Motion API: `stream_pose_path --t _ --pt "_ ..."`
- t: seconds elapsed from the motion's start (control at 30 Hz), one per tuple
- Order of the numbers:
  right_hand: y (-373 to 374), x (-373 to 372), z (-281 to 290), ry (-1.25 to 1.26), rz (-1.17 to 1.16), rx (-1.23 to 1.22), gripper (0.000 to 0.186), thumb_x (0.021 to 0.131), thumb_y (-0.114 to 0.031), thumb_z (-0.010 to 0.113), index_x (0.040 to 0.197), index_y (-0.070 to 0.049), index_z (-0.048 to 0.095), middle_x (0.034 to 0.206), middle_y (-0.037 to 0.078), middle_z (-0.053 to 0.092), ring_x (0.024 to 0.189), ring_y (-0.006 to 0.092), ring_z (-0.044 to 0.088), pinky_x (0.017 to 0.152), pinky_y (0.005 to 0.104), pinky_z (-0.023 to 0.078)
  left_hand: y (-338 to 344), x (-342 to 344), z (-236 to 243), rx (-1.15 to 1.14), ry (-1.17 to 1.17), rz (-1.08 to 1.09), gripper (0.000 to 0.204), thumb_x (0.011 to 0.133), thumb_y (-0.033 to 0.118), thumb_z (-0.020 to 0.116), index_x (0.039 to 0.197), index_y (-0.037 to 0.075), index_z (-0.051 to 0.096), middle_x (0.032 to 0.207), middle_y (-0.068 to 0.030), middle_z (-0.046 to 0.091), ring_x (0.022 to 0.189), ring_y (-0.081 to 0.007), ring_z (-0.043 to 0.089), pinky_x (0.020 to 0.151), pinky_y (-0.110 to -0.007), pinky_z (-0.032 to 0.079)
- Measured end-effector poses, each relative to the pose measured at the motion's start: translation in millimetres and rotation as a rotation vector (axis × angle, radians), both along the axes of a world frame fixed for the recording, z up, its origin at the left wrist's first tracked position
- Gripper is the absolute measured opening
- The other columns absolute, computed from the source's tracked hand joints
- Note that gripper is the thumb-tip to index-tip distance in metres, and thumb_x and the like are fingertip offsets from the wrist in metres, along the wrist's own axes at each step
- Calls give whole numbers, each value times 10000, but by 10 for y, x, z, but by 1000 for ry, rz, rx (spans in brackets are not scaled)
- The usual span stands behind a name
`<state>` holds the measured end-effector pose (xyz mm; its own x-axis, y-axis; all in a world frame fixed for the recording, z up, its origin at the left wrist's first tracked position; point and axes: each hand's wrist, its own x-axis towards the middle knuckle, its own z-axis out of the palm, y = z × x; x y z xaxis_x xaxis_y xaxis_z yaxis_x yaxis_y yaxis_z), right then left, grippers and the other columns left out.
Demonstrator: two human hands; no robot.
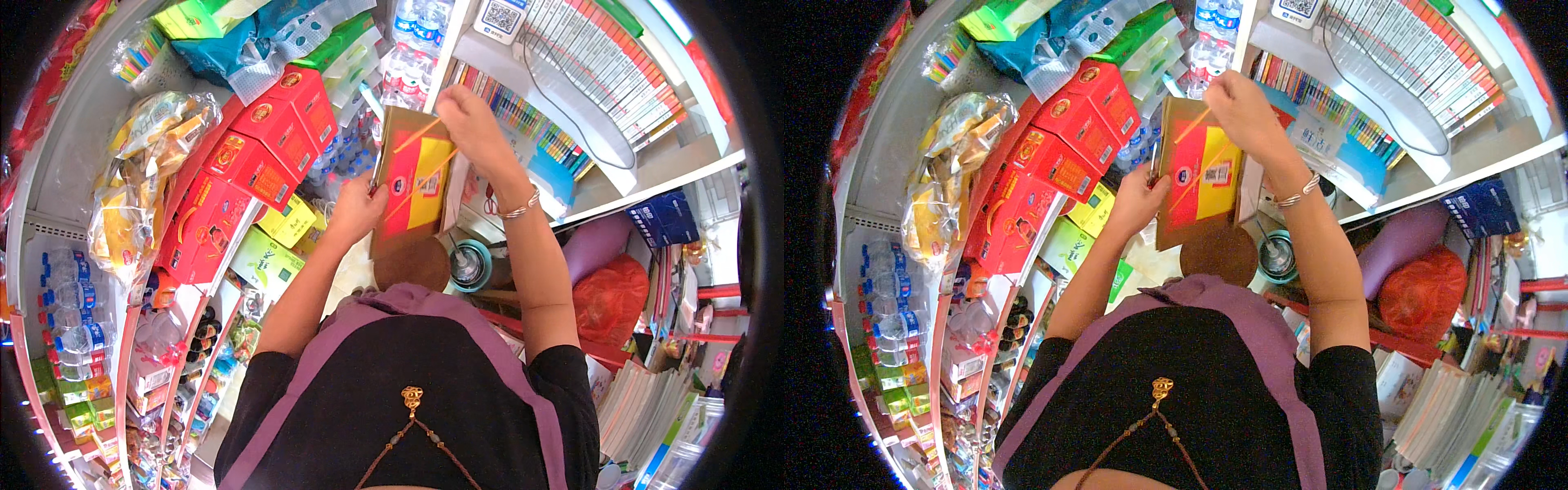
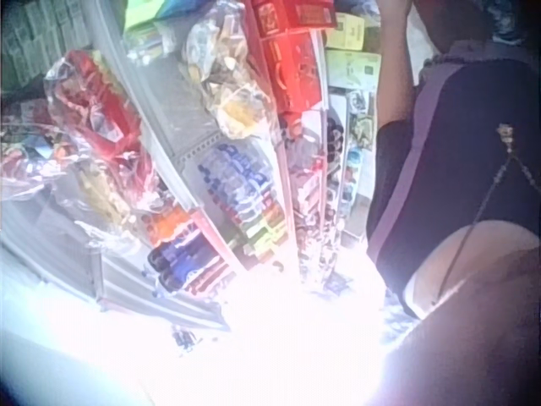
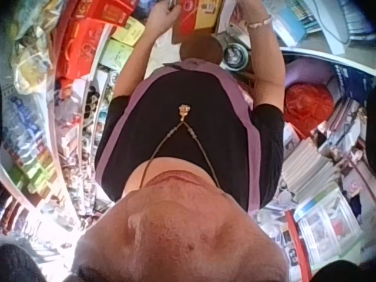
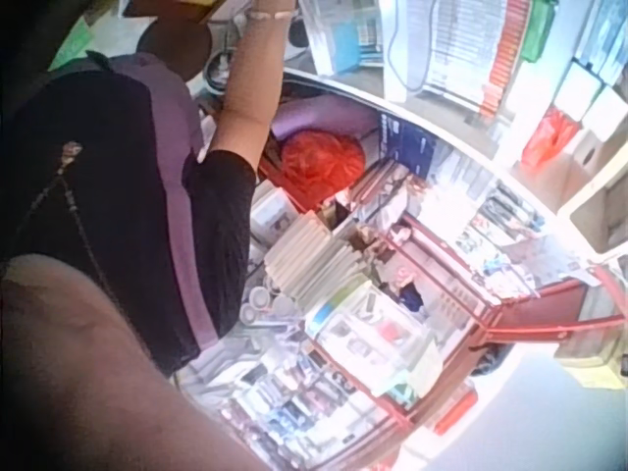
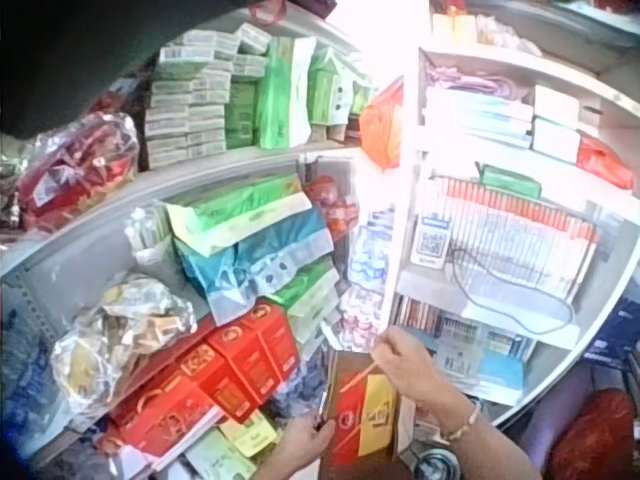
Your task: The person unscrews the back cover of a small black electronic device, removes it to expose internal wiring, then retrieves a yellow cord from a shelf and cuts it with scissors. The person handles the device, screwdriver, scissors, and cord throughout the sequence.
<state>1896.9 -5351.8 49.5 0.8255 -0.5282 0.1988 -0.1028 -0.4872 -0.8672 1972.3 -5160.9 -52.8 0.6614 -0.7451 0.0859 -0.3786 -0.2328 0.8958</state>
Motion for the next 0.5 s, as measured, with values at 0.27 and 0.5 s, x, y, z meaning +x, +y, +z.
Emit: stream_pose_path --t 0.27,0.5 --pt "-116 -208 -250 207 180 -336 212 869 -213 608 922 -9 636 773 103 623 699 153 577 648 297 458 20 -1 -19 18 80 -14 476 844 84 598 1308 114 501 701 -107 587 597 -212 587 592 -330 467" --pt "91 -128 -1000 235 144 -64 510 804 -479 658 887 22 615 785 163 651 738 278 645 672 368 491 -8 -91 -78 -86 -108 33 435 812 81 612 1240 67 538 794 -165 650 673 -256 650 614 -349 492"
